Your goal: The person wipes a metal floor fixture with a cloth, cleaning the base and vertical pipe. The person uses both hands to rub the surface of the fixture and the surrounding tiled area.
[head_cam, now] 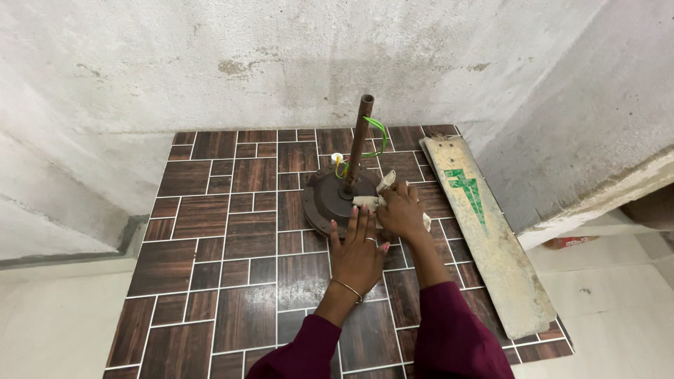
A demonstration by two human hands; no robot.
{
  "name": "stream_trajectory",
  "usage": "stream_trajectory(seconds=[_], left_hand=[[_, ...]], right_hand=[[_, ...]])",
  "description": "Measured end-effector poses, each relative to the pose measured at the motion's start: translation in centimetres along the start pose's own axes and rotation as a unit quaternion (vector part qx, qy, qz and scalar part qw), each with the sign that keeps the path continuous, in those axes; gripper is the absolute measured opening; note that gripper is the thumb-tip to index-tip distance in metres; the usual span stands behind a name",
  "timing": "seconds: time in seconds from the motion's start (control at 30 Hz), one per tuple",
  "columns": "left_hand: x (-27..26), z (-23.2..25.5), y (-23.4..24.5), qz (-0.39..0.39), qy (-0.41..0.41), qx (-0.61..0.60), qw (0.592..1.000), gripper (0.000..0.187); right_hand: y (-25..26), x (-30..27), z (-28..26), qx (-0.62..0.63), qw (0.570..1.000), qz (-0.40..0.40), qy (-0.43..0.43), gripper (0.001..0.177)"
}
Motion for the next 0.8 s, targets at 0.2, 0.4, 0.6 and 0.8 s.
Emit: stream_trajectory(seconds=[0.2,0.4,0.6,0.8], left_hand=[[-1.0,0.1,-0.8,-0.004,0.004,0.011,1.000,0.075],[-2.4,-0.1,-0.6,0.015,0.013,0.001,1.000,0.074],[-4.3,0.0,0.0,-0.025,0.068,0.015,0.997,0.097],[-3.8,-2.2,3.6,0.054,0.090,-0.022,0.994,0.094]], right_hand=[[0.9,-2.5,-1.2,-0.047,0.999,0.024,-0.007,0.040],[2.8,-6.8,-4.2,-0.033,0.996,0.067,0.057,0.033],[4.4,-8.7,-8.8,-0.011,0.988,0.088,0.125,0.030],[7.0,-7.6,-12.6,0.262,0.936,0.093,0.216,0.028]])
Point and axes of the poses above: each hand's wrist, its own x-axis towards the middle knuckle, its own y-axis out of the back of the hand, z = x × y, the point moved 10 cm from there along x, towards the middle knuckle, and after that the axes turned 5 degrees about -x, right-handed, at the moved point
